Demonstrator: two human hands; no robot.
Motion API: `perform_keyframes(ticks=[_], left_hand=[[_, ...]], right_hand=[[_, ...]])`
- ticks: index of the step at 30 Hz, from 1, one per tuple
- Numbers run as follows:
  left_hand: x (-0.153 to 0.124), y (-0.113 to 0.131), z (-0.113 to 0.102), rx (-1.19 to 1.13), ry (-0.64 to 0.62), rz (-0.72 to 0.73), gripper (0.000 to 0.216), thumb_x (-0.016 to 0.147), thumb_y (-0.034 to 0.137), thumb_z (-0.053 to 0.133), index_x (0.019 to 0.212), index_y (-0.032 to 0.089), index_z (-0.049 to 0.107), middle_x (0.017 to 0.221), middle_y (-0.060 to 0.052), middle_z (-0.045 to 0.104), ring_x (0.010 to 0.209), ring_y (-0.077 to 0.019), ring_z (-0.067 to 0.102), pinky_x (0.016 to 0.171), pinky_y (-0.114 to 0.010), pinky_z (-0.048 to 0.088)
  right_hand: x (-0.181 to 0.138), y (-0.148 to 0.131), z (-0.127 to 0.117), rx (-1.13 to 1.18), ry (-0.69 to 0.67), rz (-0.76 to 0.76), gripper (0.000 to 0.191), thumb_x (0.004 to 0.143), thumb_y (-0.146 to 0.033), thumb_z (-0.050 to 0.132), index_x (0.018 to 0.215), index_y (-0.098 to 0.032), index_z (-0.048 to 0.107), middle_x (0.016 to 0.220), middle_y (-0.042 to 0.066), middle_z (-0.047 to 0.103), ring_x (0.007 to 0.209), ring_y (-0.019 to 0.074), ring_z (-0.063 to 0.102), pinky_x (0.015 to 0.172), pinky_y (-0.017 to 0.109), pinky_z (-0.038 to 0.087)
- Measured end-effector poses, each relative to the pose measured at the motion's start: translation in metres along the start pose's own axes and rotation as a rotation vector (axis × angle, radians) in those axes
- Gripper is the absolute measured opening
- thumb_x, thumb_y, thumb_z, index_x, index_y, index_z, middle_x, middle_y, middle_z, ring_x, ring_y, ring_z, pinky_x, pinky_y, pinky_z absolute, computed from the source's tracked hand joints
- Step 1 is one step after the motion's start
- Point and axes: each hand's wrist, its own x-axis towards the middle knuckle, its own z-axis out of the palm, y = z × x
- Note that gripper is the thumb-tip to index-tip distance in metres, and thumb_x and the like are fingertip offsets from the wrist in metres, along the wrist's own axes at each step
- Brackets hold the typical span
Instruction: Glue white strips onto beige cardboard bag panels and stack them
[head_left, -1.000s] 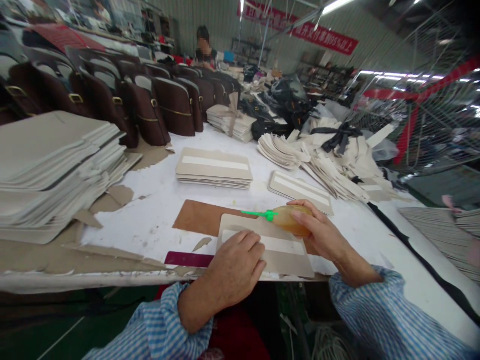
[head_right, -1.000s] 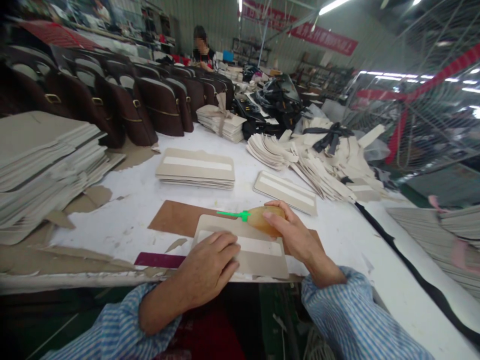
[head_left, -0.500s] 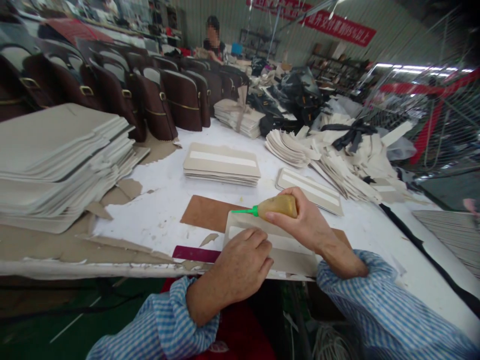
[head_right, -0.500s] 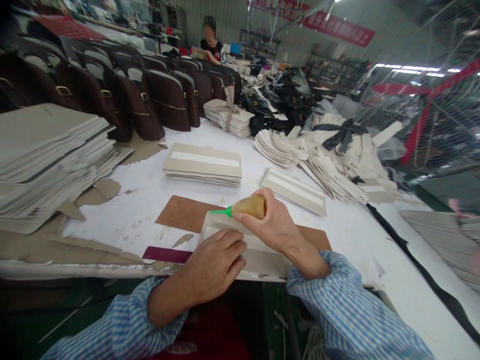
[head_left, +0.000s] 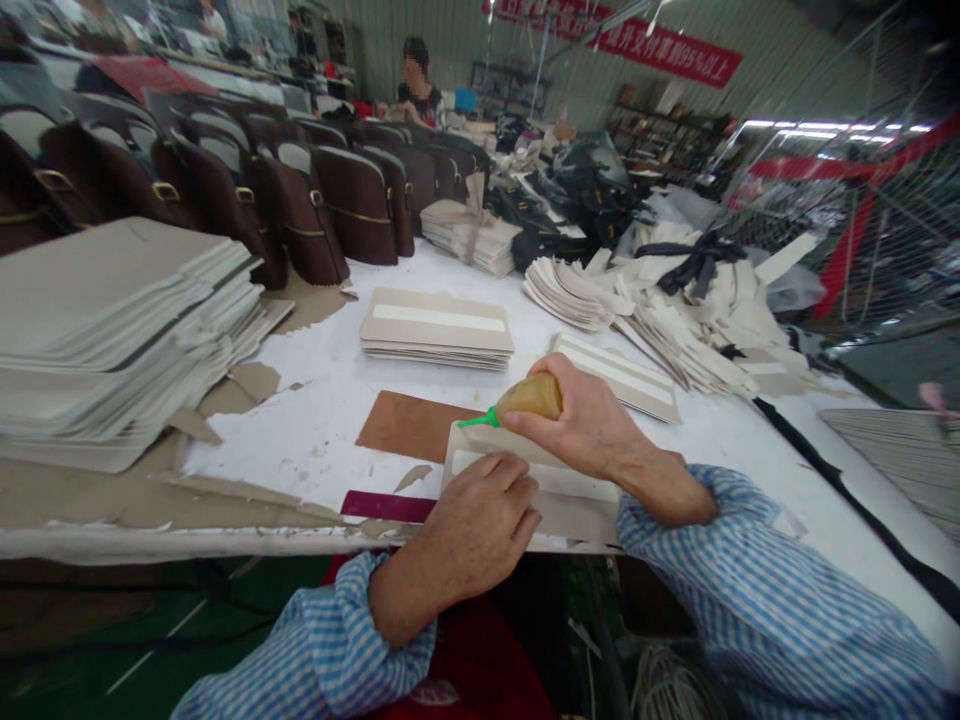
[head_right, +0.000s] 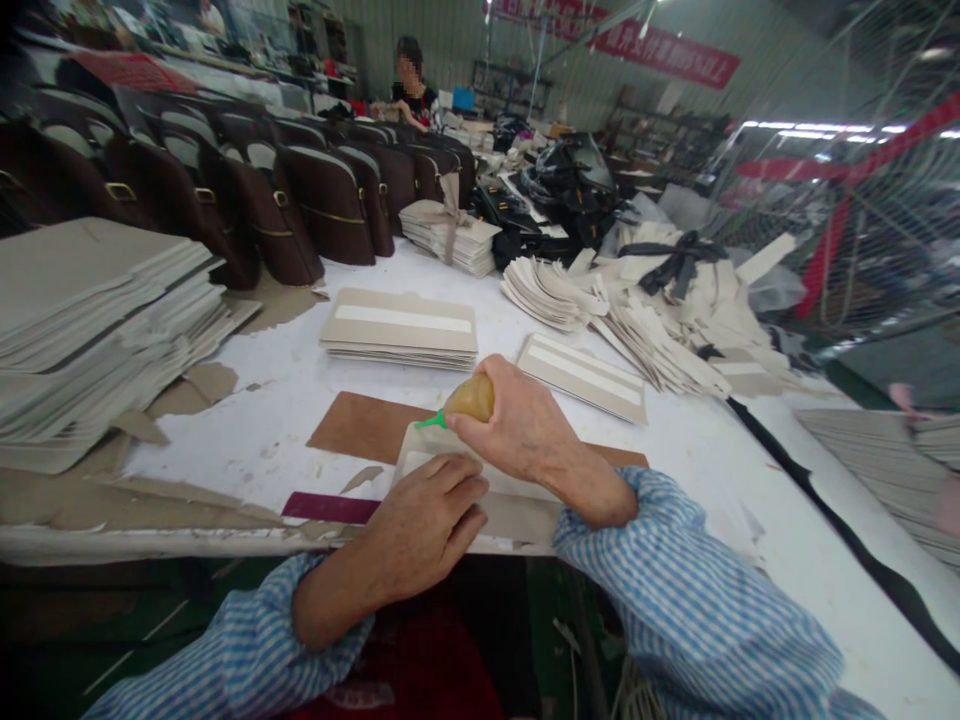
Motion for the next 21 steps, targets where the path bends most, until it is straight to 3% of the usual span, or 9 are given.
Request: perform_keyframes(ticks=[21], left_hand=[[0.000,0.000,-0.003,-0.042,-0.013,-0.022,0.014,0.101,0.025,0.059,0.108,0.016,0.068,0.118,-0.010,0.068,0.114,-0.0258,0.060,0.109,-0.043,0.051]], right_hand=[[0.021,-0.010,-0.015,-0.173,-0.064,-0.028,0.029,0.077,-0.042,0.071,0.096,-0.022,0.061,0.077,0.007,0.067,0.064,0.0238,0.056,0.056,0.035,0.031]])
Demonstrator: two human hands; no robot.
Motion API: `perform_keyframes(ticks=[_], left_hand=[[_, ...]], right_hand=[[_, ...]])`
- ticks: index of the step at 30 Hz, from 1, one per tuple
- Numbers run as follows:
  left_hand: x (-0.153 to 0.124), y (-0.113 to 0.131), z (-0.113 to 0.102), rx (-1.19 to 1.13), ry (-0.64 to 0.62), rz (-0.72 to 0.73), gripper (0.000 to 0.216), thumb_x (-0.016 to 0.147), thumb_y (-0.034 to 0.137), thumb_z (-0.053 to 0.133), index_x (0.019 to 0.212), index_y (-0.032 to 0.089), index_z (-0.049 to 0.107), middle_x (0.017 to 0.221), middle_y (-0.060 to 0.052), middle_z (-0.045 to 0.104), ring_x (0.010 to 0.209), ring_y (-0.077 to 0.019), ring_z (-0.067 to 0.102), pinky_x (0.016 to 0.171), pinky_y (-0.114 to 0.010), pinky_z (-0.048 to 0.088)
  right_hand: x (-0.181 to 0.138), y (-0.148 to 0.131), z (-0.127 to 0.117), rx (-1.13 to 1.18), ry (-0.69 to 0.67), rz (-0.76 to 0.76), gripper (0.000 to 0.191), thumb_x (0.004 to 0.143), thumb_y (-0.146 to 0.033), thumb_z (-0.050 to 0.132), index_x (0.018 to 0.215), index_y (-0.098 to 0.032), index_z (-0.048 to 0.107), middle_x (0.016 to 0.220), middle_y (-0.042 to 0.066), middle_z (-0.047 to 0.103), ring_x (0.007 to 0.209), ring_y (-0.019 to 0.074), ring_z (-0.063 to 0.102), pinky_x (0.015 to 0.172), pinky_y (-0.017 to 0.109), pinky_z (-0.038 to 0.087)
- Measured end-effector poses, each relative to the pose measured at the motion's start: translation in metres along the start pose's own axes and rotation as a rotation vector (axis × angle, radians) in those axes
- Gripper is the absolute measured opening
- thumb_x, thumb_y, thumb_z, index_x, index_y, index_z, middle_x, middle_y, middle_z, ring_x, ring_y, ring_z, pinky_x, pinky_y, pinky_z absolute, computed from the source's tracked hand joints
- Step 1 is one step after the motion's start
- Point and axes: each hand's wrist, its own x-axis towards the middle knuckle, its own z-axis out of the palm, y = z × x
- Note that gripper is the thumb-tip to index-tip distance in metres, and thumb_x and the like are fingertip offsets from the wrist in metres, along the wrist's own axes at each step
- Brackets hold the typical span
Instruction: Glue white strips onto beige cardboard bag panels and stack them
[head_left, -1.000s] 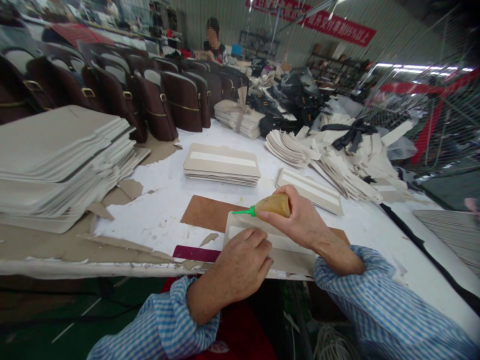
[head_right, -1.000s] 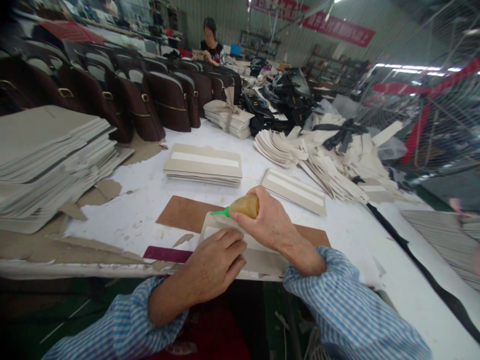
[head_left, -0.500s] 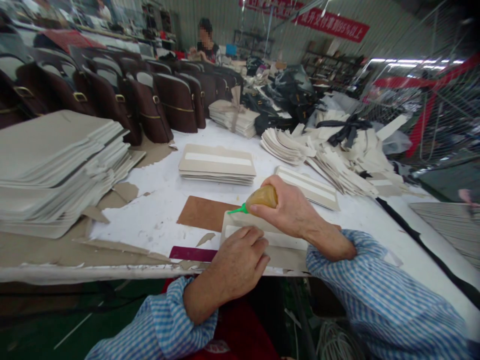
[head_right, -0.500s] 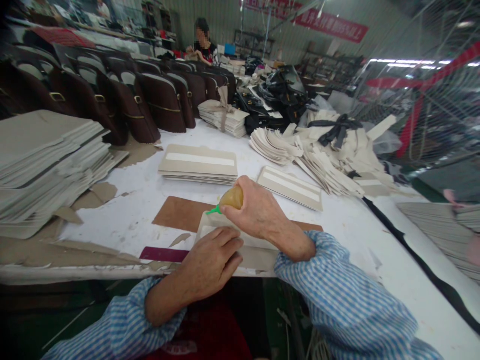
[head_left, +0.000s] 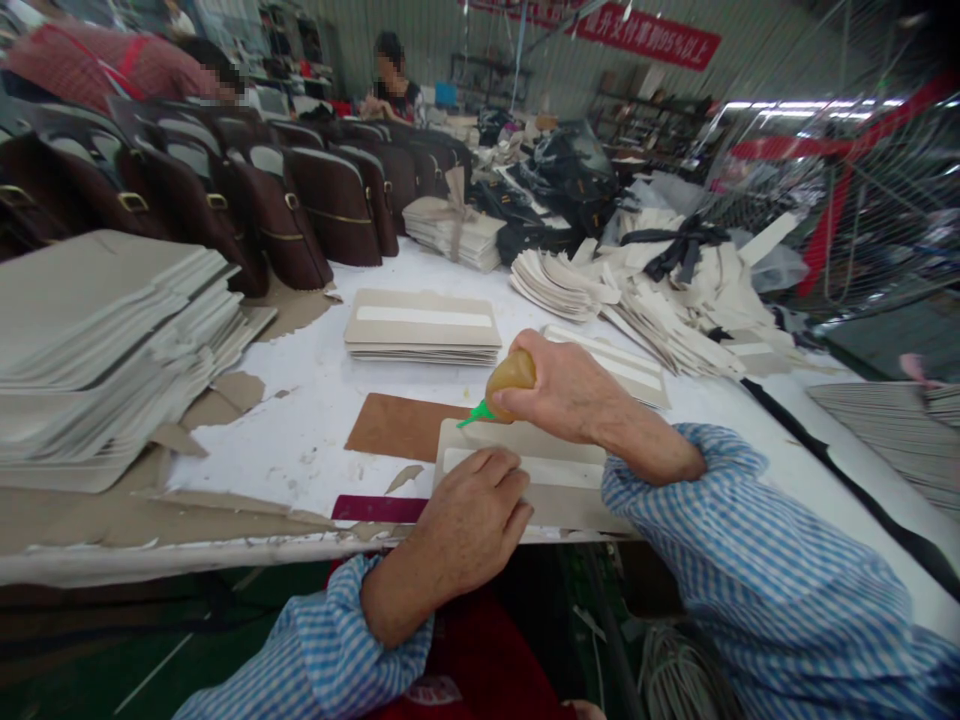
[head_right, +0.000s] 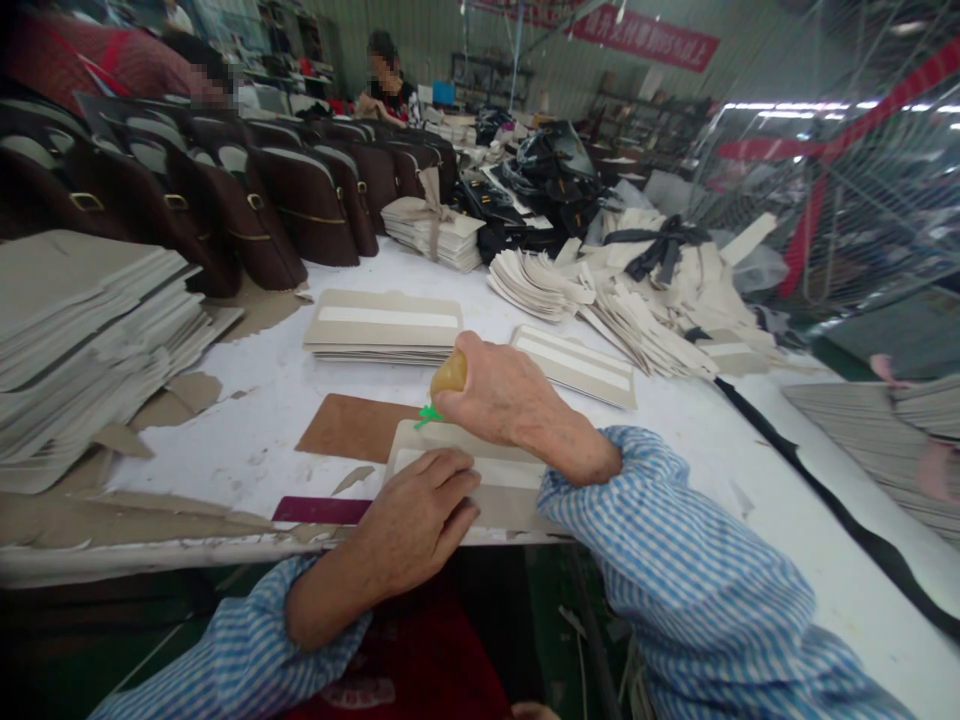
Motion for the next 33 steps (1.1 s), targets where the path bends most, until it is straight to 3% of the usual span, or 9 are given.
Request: perform_keyframes(ticks=[22,33], left_hand=[[-0.001,0.000,-0.001,-0.011,0.014,-0.012,0.013,0.101,0.024,0.059,0.108,0.017,0.067,0.120,-0.010,0.068,0.115,-0.0264,0.061,0.108,-0.045,0.053],[-0.002,-0.001,0.002,-0.015,0.026,-0.005,0.018,0.102,0.025,0.056,0.113,0.016,0.067,0.125,-0.012,0.067,0.121,-0.0274,0.059,0.110,-0.048,0.053]], right_hand=[[0.002,-0.010,0.005,0.021,0.006,-0.024,0.038,0.080,-0.044,0.071,0.108,-0.020,0.064,0.084,0.010,0.072,0.071,0.0265,0.063,0.059,0.033,0.034],[-0.006,0.007,-0.005,0.010,0.010,0.043,0.032,0.078,-0.043,0.074,0.099,-0.022,0.063,0.075,0.008,0.067,0.064,0.0248,0.058,0.055,0.034,0.030]])
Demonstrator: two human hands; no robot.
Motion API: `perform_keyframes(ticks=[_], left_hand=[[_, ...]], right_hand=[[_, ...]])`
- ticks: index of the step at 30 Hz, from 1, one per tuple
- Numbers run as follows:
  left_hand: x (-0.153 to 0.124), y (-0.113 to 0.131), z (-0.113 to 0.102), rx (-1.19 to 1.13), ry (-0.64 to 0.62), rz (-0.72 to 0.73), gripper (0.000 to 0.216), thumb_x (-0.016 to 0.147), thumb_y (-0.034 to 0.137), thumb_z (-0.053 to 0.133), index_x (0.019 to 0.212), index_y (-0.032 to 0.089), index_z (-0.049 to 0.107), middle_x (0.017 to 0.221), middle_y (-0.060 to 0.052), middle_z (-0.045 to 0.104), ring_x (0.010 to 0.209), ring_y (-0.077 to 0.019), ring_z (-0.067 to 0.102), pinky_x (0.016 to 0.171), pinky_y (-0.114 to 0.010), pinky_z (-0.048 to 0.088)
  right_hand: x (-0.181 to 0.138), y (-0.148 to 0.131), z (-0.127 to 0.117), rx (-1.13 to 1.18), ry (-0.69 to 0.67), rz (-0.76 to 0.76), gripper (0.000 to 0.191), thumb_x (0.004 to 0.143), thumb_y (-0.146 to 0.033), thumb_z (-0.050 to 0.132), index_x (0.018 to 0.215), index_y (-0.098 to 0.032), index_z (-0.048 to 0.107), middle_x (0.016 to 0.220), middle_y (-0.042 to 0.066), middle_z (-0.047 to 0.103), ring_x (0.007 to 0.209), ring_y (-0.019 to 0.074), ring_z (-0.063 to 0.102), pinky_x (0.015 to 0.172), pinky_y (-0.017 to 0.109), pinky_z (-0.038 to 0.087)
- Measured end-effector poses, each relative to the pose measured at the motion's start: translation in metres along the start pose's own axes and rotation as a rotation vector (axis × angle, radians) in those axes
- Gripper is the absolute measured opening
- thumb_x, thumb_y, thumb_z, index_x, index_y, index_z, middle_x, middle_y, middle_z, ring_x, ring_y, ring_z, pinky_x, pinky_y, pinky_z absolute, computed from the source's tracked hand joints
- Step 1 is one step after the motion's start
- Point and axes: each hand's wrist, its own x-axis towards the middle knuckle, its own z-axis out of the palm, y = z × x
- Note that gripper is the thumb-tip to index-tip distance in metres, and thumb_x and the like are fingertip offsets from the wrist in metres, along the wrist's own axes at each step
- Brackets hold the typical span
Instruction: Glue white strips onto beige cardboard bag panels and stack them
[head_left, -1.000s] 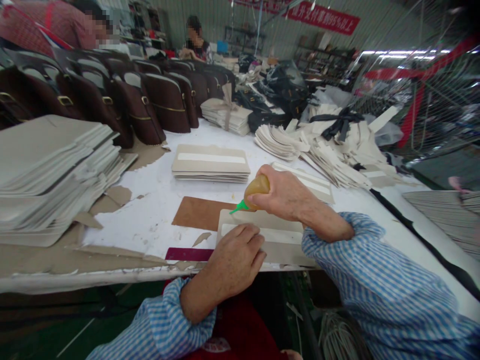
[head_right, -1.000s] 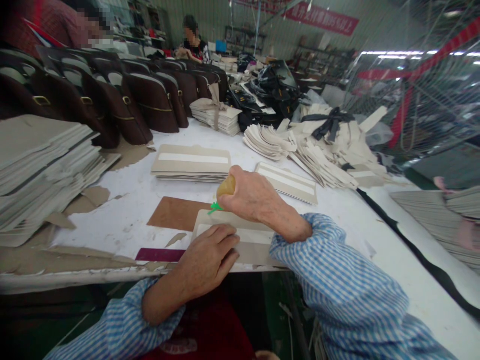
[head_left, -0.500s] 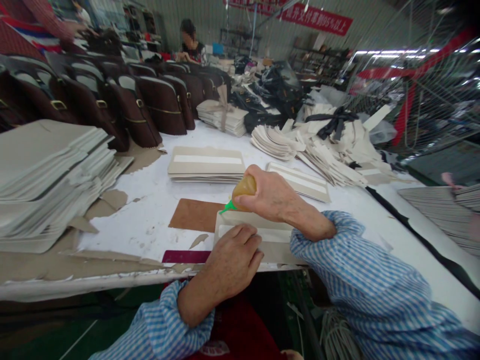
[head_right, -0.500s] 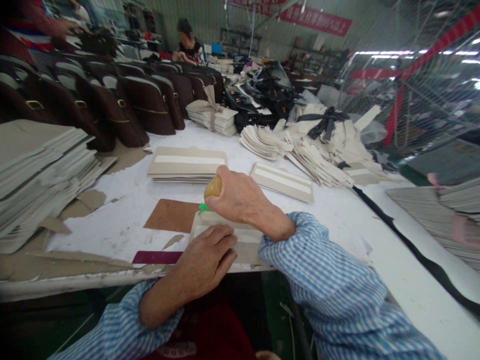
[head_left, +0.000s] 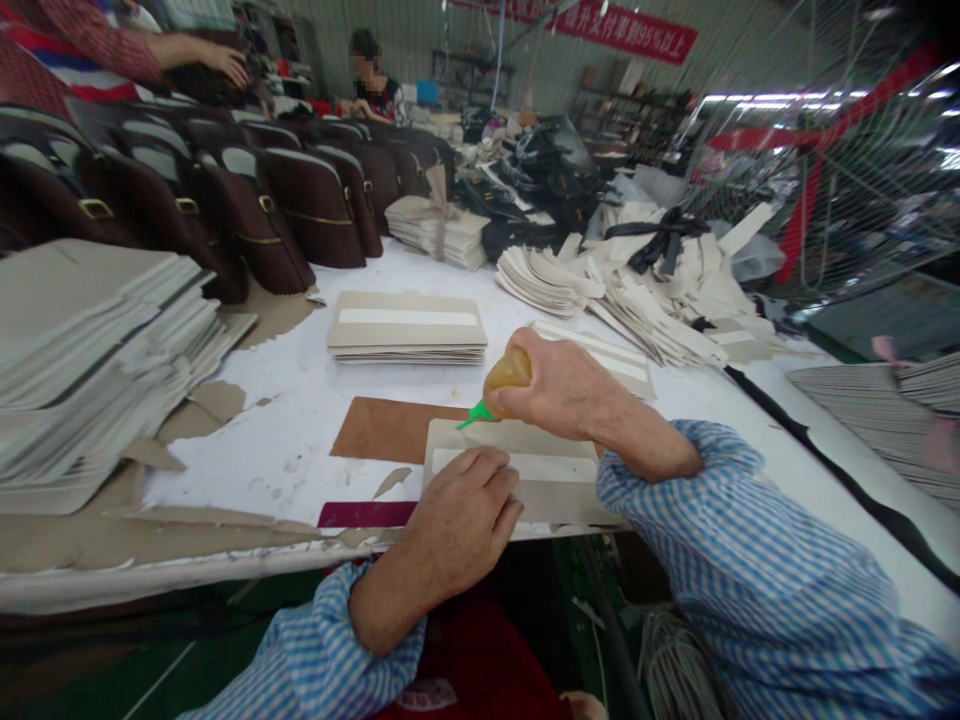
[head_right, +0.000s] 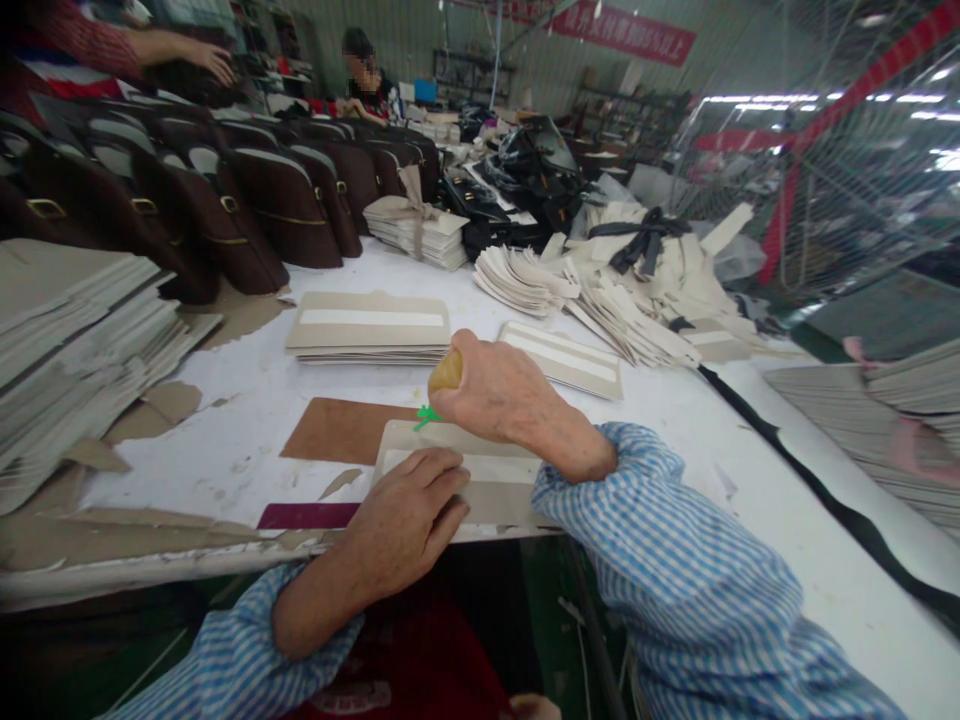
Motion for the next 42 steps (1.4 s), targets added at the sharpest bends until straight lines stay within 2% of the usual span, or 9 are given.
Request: perform_keyframes(ticks=[6,11,18,23,36,42], left_hand=[[0.000,-0.001,0.001,0.001,0.006,0.001,0.018,0.101,0.024,0.057,0.115,0.016,0.066,0.126,-0.012,0.066,0.122,-0.0271,0.058,0.112,-0.047,0.051],[-0.001,-0.001,0.002,0.011,0.011,0.011,0.018,0.101,0.023,0.057,0.116,0.016,0.066,0.126,-0.012,0.066,0.122,-0.0272,0.058,0.112,-0.047,0.051],[0.001,-0.001,0.001,-0.001,0.009,0.008,0.017,0.100,0.021,0.058,0.114,0.015,0.067,0.125,-0.012,0.066,0.122,-0.0280,0.058,0.113,-0.048,0.051],[-0.001,-0.002,0.002,0.002,0.025,0.012,0.018,0.101,0.022,0.058,0.115,0.015,0.067,0.125,-0.012,0.066,0.122,-0.0274,0.058,0.113,-0.047,0.051],[-0.001,-0.003,0.003,0.002,0.028,0.019,0.020,0.100,0.021,0.059,0.117,0.014,0.067,0.126,-0.012,0.066,0.122,-0.0284,0.057,0.113,-0.048,0.051],[0.000,-0.003,0.002,0.011,0.032,0.032,0.020,0.100,0.019,0.058,0.116,0.014,0.067,0.125,-0.012,0.066,0.120,-0.0283,0.058,0.112,-0.047,0.052]], right_hand=[[-0.004,0.007,-0.005,-0.025,-0.028,0.047,0.034,0.077,-0.044,0.074,0.102,-0.022,0.065,0.079,0.010,0.069,0.069,0.0282,0.062,0.058,0.036,0.032],[-0.007,0.009,-0.008,-0.020,-0.025,0.070,0.032,0.077,-0.043,0.074,0.099,-0.022,0.063,0.079,0.009,0.069,0.068,0.0269,0.060,0.058,0.035,0.030],[-0.004,0.005,-0.001,0.010,0.002,0.025,0.034,0.078,-0.045,0.072,0.101,-0.022,0.062,0.079,0.009,0.068,0.067,0.0259,0.059,0.058,0.035,0.031],[-0.006,0.006,-0.007,-0.018,-0.039,0.061,0.034,0.078,-0.044,0.071,0.102,-0.022,0.061,0.080,0.010,0.067,0.069,0.0267,0.058,0.059,0.035,0.029],[-0.016,0.031,-0.018,-0.090,-0.075,0.157,0.043,0.079,-0.049,0.069,0.109,-0.018,0.064,0.084,0.011,0.069,0.071,0.0257,0.057,0.060,0.035,0.030],[-0.023,0.041,-0.022,-0.062,-0.060,0.218,0.039,0.076,-0.047,0.072,0.103,-0.020,0.064,0.080,0.009,0.066,0.067,0.0236,0.054,0.059,0.035,0.029]])
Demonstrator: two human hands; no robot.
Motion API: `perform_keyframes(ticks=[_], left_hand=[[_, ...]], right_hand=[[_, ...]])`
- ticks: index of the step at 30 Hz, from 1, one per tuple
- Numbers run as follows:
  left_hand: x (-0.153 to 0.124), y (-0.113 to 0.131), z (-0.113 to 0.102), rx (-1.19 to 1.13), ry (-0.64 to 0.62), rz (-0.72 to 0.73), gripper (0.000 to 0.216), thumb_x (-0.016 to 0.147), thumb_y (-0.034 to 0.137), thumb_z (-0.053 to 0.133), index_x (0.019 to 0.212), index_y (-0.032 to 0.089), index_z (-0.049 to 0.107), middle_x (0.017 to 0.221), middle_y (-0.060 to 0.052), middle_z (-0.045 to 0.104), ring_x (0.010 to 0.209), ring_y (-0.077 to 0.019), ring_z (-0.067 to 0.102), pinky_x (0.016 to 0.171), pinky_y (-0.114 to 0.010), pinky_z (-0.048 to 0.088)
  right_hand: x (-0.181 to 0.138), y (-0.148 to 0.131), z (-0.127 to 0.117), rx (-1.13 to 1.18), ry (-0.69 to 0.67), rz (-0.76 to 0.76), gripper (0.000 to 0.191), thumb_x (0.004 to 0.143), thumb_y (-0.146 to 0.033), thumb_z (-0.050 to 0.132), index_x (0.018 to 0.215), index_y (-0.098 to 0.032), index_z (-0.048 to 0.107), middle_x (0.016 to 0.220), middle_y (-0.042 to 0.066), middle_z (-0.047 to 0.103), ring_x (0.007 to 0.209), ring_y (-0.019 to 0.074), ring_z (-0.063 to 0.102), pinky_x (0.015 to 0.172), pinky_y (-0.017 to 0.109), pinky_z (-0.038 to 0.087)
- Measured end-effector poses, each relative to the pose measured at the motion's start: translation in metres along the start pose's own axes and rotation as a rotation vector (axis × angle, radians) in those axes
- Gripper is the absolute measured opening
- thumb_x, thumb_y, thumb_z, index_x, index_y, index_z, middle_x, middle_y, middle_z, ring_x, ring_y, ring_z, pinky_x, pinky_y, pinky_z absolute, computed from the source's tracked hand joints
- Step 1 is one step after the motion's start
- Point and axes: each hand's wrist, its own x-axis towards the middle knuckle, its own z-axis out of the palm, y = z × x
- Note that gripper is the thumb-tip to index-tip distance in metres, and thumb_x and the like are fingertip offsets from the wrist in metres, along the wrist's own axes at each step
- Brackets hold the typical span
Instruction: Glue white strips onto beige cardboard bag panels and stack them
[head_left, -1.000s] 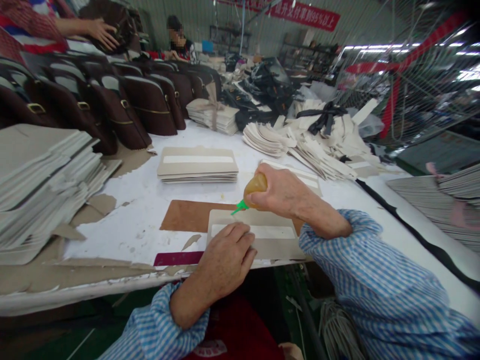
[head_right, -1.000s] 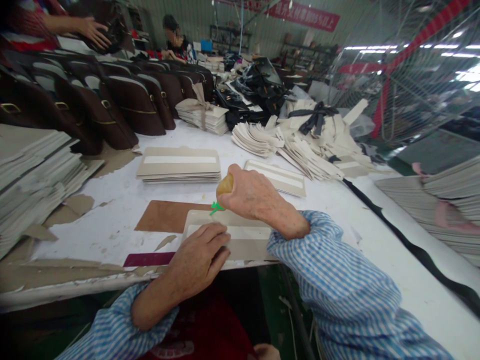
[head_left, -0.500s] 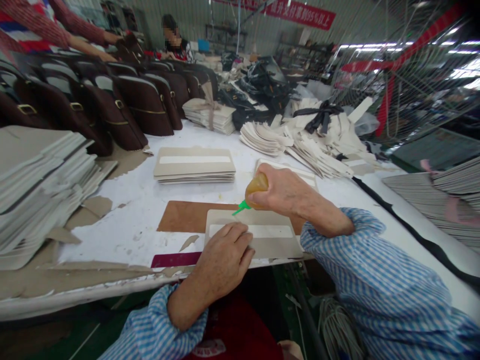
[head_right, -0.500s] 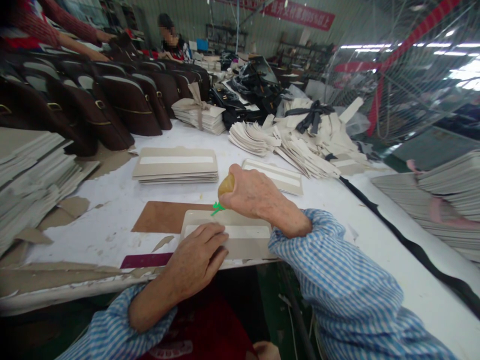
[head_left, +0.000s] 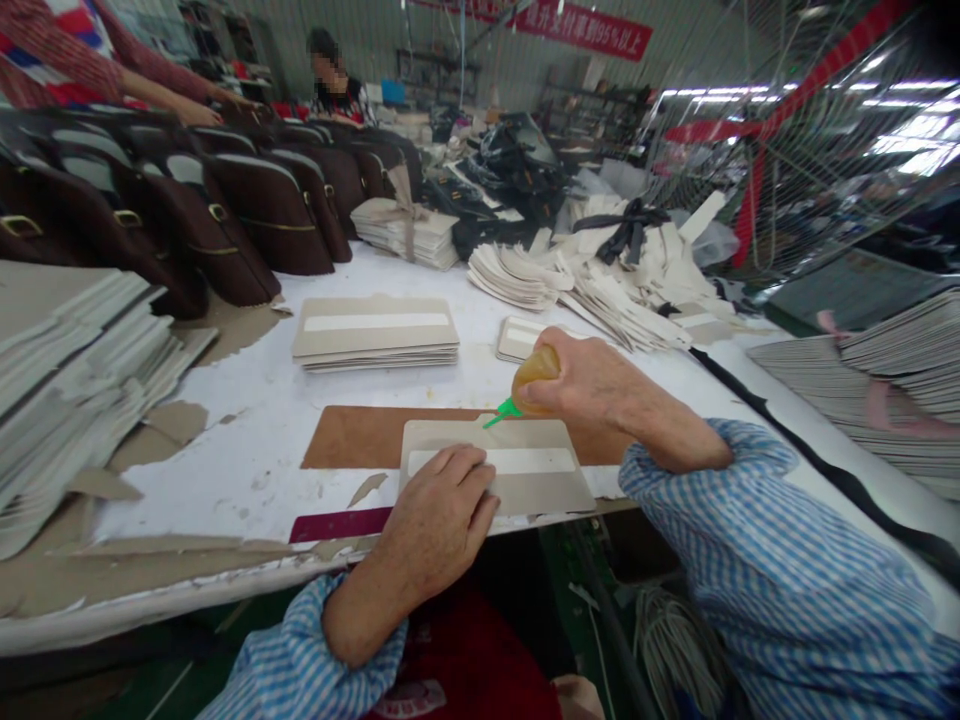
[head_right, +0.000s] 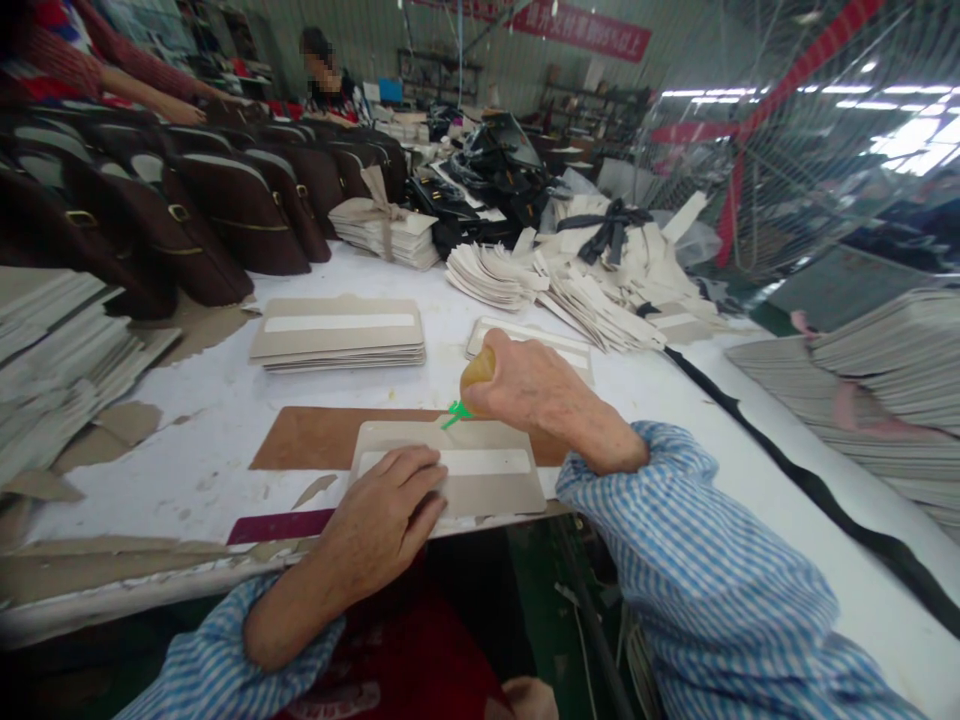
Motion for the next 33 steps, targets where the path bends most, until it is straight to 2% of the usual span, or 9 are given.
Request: perform_keyframes(ticks=[13,16,27,33], left_hand=[[-0.002,-0.004,0.004,0.016,0.022,0.012,0.021,0.099,0.019,0.058,0.118,0.014,0.067,0.127,-0.013,0.067,0.122,-0.0289,0.059,0.112,-0.049,0.053],[-0.002,-0.005,0.004,0.017,0.014,0.019,0.022,0.100,0.020,0.057,0.118,0.014,0.068,0.128,-0.013,0.067,0.122,-0.0295,0.059,0.111,-0.051,0.053],[-0.002,-0.007,0.006,0.035,0.042,0.035,0.024,0.100,0.019,0.056,0.120,0.014,0.068,0.127,-0.014,0.067,0.122,-0.0293,0.060,0.110,-0.050,0.054],[-0.003,-0.007,0.005,0.042,0.052,0.042,0.024,0.101,0.021,0.054,0.119,0.014,0.068,0.127,-0.014,0.067,0.122,-0.0296,0.060,0.109,-0.051,0.055]], right_hand=[[-0.010,0.039,-0.001,0.075,0.040,0.081,0.029,0.079,-0.045,0.072,0.093,-0.023,0.060,0.075,0.004,0.065,0.066,0.0225,0.056,0.058,0.036,0.036],[-0.014,0.046,-0.004,0.084,0.042,0.138,0.028,0.077,-0.043,0.074,0.089,-0.023,0.059,0.076,0.003,0.066,0.068,0.0223,0.058,0.059,0.036,0.037],[-0.024,0.081,-0.006,0.127,0.062,0.289,0.030,0.074,-0.044,0.073,0.093,-0.024,0.061,0.078,0.003,0.066,0.072,0.0241,0.059,0.060,0.036,0.037],[-0.030,0.101,-0.004,0.189,0.111,0.283,0.031,0.072,-0.044,0.073,0.092,-0.024,0.062,0.077,0.002,0.066,0.072,0.0233,0.059,0.061,0.036,0.039]])
